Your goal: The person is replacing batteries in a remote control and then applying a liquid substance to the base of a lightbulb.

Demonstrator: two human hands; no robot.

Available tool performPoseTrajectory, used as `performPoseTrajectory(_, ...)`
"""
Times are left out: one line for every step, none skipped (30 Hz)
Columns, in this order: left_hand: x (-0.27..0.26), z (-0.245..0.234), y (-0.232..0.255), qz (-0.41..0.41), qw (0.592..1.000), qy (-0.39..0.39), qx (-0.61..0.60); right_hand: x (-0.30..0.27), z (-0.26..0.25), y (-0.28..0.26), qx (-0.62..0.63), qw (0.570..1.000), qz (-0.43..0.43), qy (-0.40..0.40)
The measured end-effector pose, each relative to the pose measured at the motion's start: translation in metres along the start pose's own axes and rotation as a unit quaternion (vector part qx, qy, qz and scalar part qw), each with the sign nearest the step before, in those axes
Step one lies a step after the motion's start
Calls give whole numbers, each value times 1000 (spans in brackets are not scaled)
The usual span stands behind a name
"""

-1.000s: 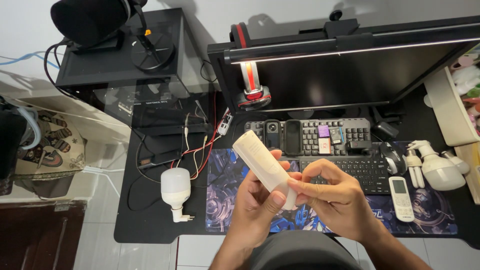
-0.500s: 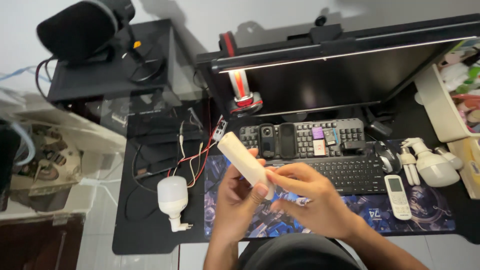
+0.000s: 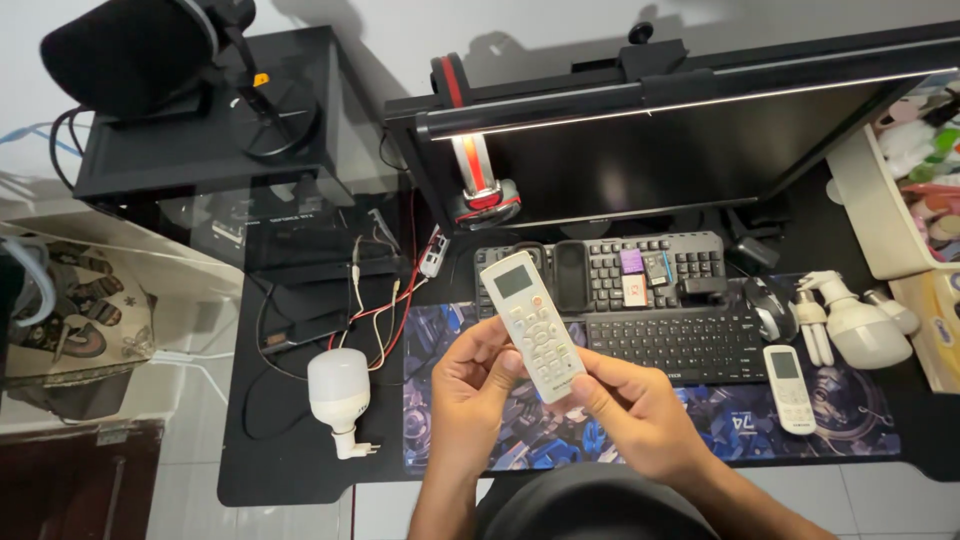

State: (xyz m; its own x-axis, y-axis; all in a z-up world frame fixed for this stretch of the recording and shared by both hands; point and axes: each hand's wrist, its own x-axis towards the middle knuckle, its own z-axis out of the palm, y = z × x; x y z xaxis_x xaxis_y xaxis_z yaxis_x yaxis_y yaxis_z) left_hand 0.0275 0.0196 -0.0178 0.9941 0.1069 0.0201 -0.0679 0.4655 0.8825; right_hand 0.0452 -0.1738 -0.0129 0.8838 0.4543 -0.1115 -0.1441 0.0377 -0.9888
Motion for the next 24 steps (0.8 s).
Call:
performPoseTrajectory(0, 1, -2, -2, 1000, -1, 0, 0, -2, 2, 0, 1000, 1, 2)
performPoseTrajectory(0, 1, -3, -10, 1000, -1, -11, -1, -5, 4, 57, 998, 32, -16)
performPoseTrajectory(0, 2, -5, -17, 1000, -1, -21, -1, -7, 6, 113, 991, 64, -34)
performPoseTrajectory(0, 3, -4, -18, 1000, -2, -21, -2, -8, 6, 113, 991, 64, -32)
performPoseTrajectory(0, 4, -3, -21, 999, -6, -25, -4, -9, 6, 106, 992, 57, -33)
performPoseTrajectory(0, 6, -3, -24, 999, -11, -30, -6, -10, 6, 98, 993, 50, -33)
performPoseTrajectory(-1, 5, -3, -28, 999, -16, -32, -7, -8, 6, 98, 994, 51, -27)
performPoseTrajectory(-3, 5, -4, -30, 999, -13, -16, -7, -8, 4, 102, 994, 40, -24)
performPoseTrajectory(1, 7, -6, -31, 999, -18, -2, -7, -10, 2, 104, 994, 26, -15)
performPoseTrajectory(3, 10, -4, -35, 999, -31, -6, -8, -11, 0, 100, 995, 22, -2)
performPoseTrajectory(3, 11, -2, -33, 999, -40, 11, -11, -11, 0, 103, 994, 20, -11)
performPoseTrajectory(3, 12, -1, -30, 998, -50, 28, -13, -11, 0, 106, 994, 17, -20)
performPoseTrajectory(3, 16, -5, -36, 997, -60, 26, -15, -11, -8, 106, 994, 16, -9)
performPoseTrajectory(4, 20, -10, -27, 996, -73, 40, -16, -12, -16, 95, 995, 9, 15)
performPoseTrajectory(3, 23, -14, -19, 995, -86, 55, -17, -11, -24, 84, 996, 2, 38)
performPoseTrajectory(3, 27, -24, -24, 994, -94, 54, -19, -14, -23, 85, 995, 1, 48)
performPoseTrajectory(4, 31, -34, -44, 993, -100, 44, -21, -18, -22, -28, 996, -25, 86)
performPoseTrajectory(4, 34, -45, -63, 992, -105, 35, -23, -21, -22, -142, 981, -47, 123)
performPoseTrajectory(4, 35, -60, -67, 991, -112, 35, -26, -28, -11, -142, 980, -46, 131)
performPoseTrajectory(4, 35, -76, -97, 988, -114, 24, -29, -34, -1, -206, 963, -60, 164)
performPoseTrajectory(3, 35, -92, -128, 985, -116, 13, -34, -40, 10, -270, 940, -71, 196)
performPoseTrajectory(4, 36, -108, -134, 983, -123, 12, -39, -46, 21, -270, 939, -68, 204)
performPoseTrajectory(3, 37, -123, -176, 976, -128, 16, -46, -52, 31, -328, 914, -56, 233)
performPoseTrajectory(2, 38, -139, -218, 967, -133, 19, -53, -57, 42, -385, 884, -43, 260)
